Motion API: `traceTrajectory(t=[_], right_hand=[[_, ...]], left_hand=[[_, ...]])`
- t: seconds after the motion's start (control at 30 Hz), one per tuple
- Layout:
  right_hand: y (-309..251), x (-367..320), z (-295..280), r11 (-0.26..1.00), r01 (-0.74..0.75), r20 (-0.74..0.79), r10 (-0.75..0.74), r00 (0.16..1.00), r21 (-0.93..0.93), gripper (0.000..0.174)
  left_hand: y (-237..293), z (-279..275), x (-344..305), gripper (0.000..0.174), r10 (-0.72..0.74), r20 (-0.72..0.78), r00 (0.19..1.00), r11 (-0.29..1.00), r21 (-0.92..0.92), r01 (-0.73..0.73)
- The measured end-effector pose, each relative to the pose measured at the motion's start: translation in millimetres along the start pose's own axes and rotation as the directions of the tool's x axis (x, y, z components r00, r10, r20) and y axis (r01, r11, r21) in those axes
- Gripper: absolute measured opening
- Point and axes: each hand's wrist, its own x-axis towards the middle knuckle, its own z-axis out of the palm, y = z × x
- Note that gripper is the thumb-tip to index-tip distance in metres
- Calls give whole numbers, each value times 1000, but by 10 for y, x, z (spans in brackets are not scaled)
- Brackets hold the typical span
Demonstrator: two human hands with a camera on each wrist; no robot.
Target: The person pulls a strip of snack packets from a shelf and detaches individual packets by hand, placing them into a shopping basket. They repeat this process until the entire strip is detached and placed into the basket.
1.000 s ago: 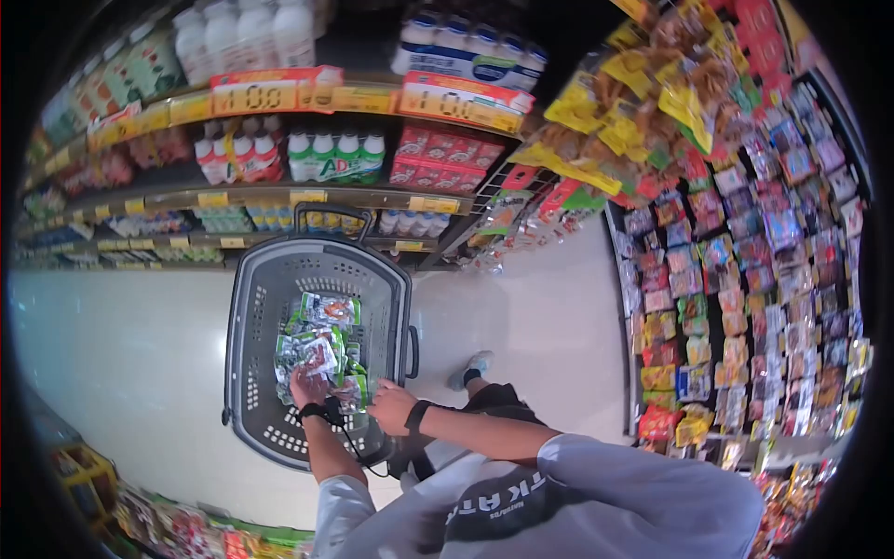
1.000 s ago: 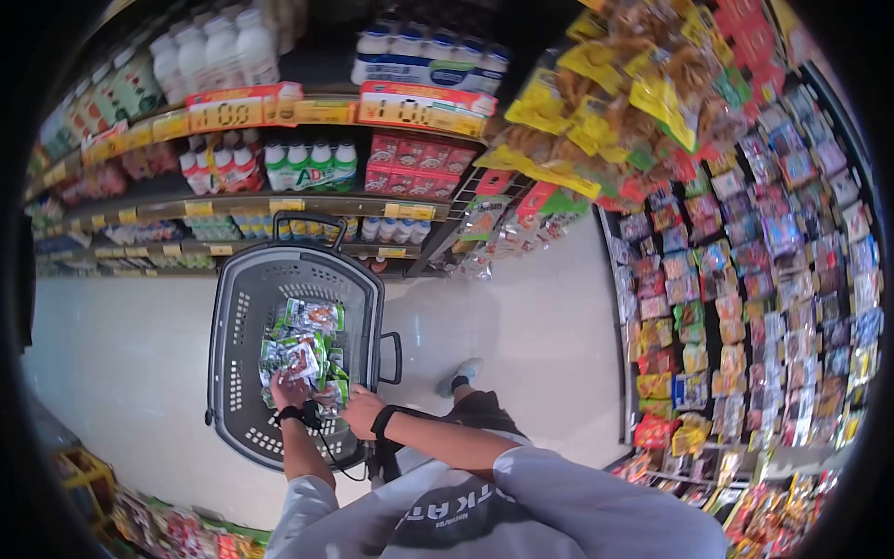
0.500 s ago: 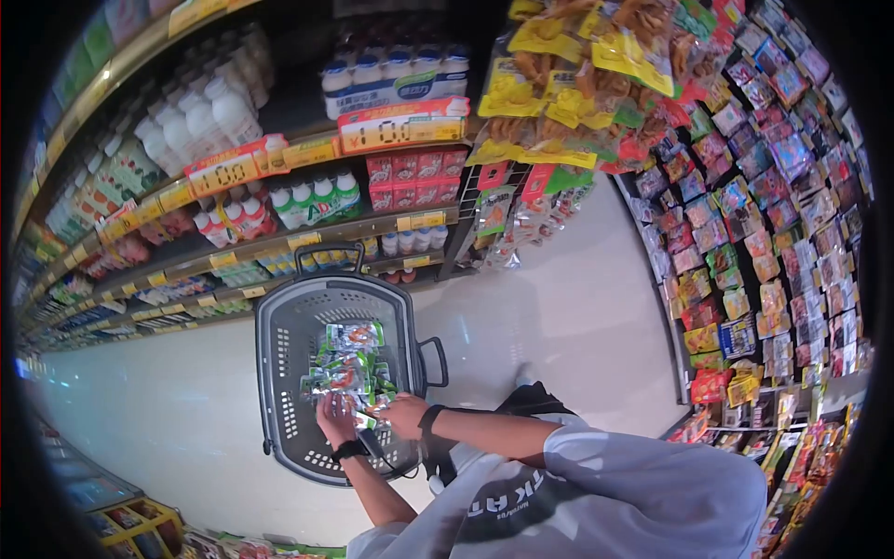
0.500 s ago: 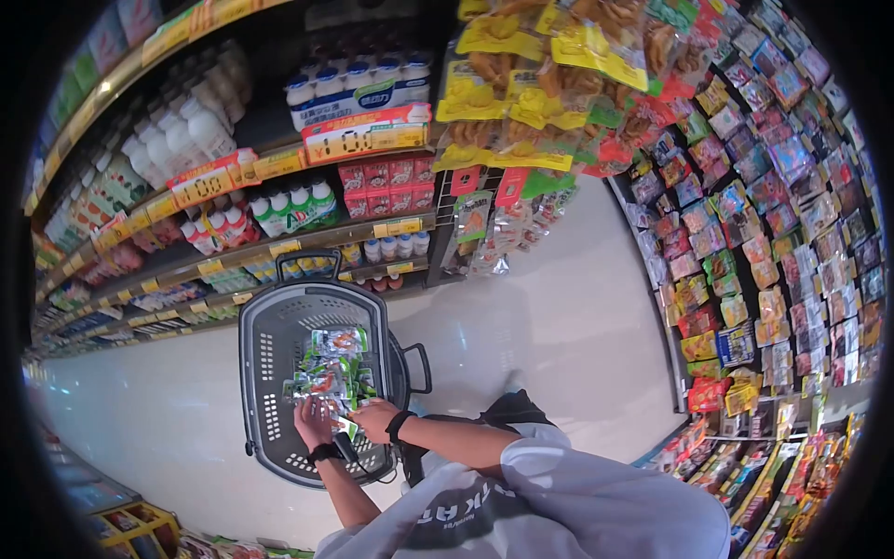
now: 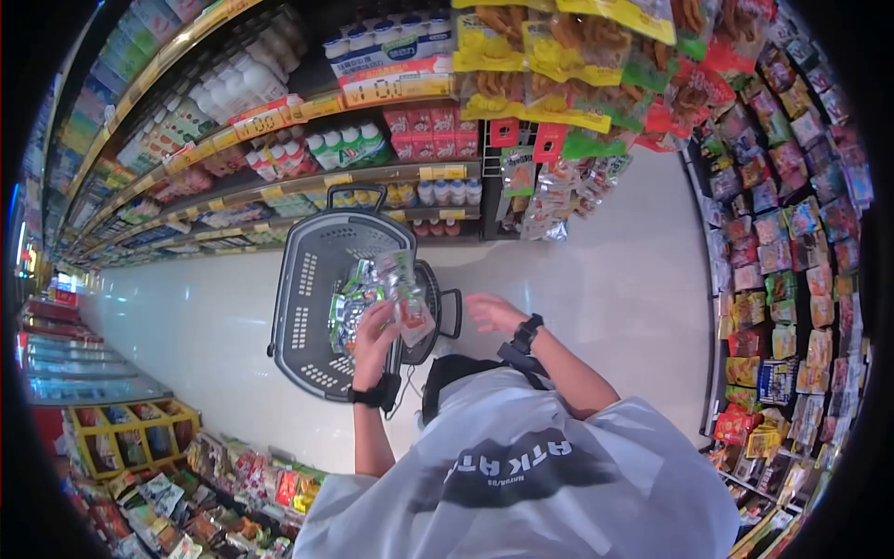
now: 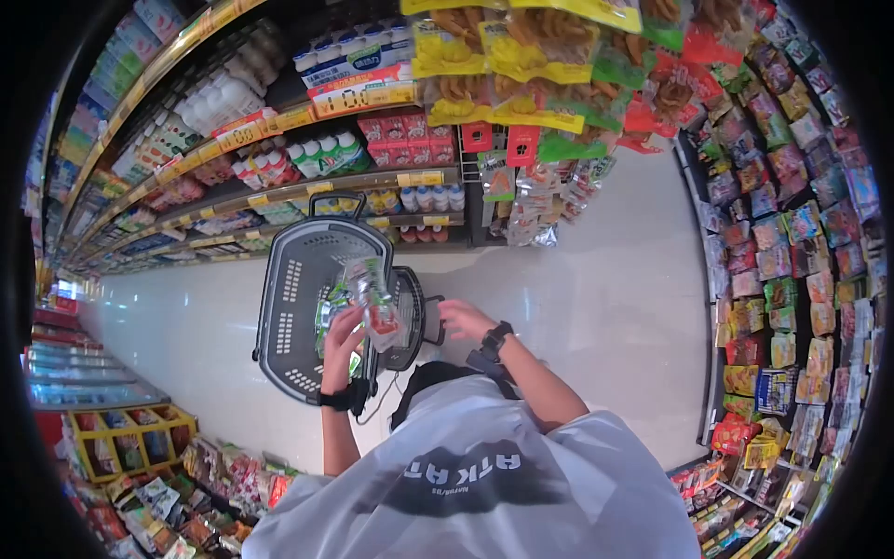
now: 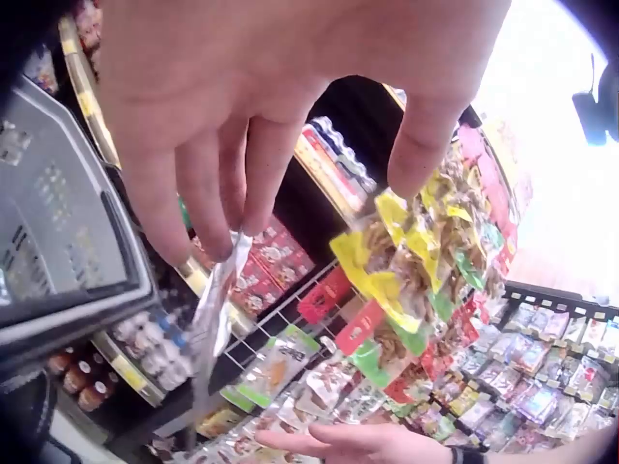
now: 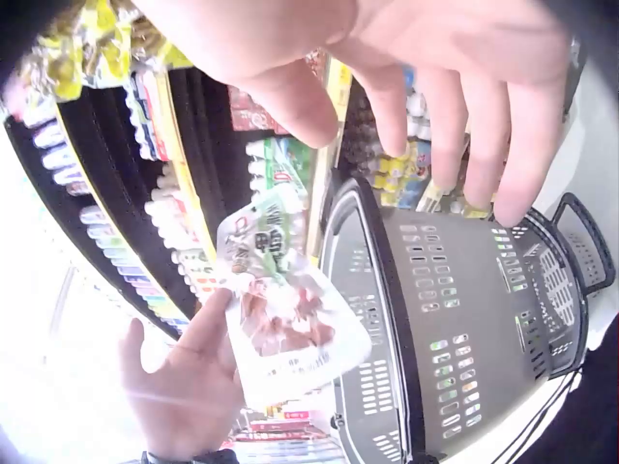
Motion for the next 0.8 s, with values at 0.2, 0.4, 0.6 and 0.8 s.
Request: traceTrajectory(t=[0.2,0.4,0.6,0.8], right_hand=[[92,-520,-467,940,152,94,-189,977,304,55],[176,-1186,-1115,766,266,-28,-309,951,586,35],[627,-1329,-1813,661,387,-218,-327,920,643,27],[909,-1314,-2306,644,470,-432,-232,872,603,29]], left_hand=[[241,1072,65,41,-41,295,955,957,-262,122],[244,2134,131,49,-167,462,871,910,-267,316],[150,2959,180,34,-348,525,777,913,2,408],[141,3434,570,31,-417,496,761,907,173,385]])
